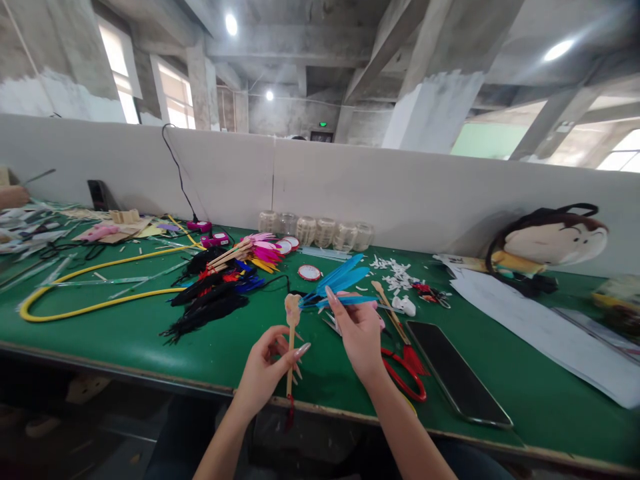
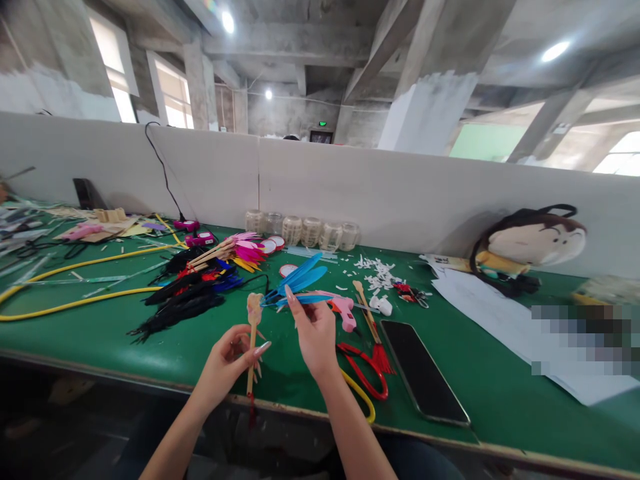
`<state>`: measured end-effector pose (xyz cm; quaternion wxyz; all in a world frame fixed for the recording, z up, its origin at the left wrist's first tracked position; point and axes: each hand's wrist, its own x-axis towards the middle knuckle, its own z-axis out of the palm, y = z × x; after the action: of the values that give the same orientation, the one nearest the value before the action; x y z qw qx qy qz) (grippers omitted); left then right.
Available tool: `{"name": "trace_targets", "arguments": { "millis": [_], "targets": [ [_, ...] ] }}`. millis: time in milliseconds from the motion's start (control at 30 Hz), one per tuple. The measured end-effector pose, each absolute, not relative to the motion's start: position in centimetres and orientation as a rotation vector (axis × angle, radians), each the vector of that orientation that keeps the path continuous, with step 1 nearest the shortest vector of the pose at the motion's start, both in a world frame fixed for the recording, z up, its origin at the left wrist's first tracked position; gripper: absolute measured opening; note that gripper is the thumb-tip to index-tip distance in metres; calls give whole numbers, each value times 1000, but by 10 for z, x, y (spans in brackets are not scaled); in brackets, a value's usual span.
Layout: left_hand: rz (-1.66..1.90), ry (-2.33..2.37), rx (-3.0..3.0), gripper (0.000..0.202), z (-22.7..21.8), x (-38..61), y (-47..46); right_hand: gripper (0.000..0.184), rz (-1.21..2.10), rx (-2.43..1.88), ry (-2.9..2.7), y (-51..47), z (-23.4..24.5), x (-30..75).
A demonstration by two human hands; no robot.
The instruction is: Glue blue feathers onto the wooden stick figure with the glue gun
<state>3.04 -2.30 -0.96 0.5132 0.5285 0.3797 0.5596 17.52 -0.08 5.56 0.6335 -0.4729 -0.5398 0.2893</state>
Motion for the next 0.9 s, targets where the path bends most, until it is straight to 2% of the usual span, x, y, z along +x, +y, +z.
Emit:
{"name": "trace_targets", "arguments": {
  "millis": [267,633,900],
  "targets": [
    [1329,924,1287,30,-9,30,-23,25,569,-1111,-1322,-2,61,178],
    [1320,938,1310,30,-8,30,-23,28,410,-1133,-1376,0,56,177],
    [1318,917,1302,29,-10,30,-23,29,537,-1134,-1668,-5,67,179]
  ]
}}
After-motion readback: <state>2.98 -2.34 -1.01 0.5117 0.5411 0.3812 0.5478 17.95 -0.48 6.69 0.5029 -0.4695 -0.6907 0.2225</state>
